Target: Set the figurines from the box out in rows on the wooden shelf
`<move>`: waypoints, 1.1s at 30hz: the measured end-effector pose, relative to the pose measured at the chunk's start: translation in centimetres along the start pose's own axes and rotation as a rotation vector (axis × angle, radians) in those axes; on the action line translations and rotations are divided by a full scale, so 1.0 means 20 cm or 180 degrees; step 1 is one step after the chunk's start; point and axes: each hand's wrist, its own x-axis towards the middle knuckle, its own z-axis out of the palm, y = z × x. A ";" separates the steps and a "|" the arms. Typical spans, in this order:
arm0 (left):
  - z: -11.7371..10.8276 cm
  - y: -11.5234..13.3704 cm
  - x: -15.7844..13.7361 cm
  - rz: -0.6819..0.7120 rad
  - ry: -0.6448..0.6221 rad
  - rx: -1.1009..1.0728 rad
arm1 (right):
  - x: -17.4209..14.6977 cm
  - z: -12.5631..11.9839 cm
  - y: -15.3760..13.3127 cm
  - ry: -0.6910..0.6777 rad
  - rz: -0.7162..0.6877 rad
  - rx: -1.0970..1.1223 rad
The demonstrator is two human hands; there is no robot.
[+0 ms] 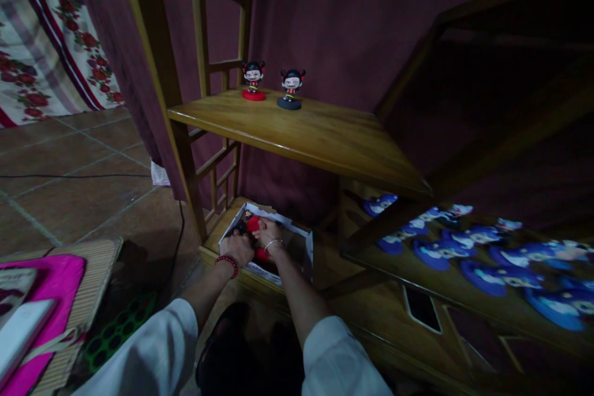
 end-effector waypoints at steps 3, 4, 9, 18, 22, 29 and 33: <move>0.00 0.00 -0.01 0.0023 0.0025 -0.0051 | 0.00 0.00 0.02 0.0216 0.0189 0.0237; -0.01 0.00 -0.01 0.0030 0.0044 -0.0077 | 0.00 0.00 0.03 0.0266 0.0240 0.0297; -0.03 0.01 -0.05 0.0075 0.0253 -0.0399 | -0.05 -0.01 0.07 0.0344 0.0511 0.0445; -0.07 0.09 -0.13 -0.0026 0.0463 -0.1798 | -0.23 -0.10 -0.01 0.0081 0.0775 0.0502; -0.06 0.14 -0.22 -0.0309 0.0352 -0.2506 | -0.34 -0.14 -0.08 -0.0116 0.0810 0.0530; -0.06 0.17 -0.34 -0.0694 0.0171 -0.4023 | -0.49 -0.17 -0.15 -0.0400 0.0765 0.0590; -0.07 0.18 -0.44 -0.0874 0.0040 -0.4909 | -0.56 -0.17 -0.19 -0.0451 0.0738 0.0580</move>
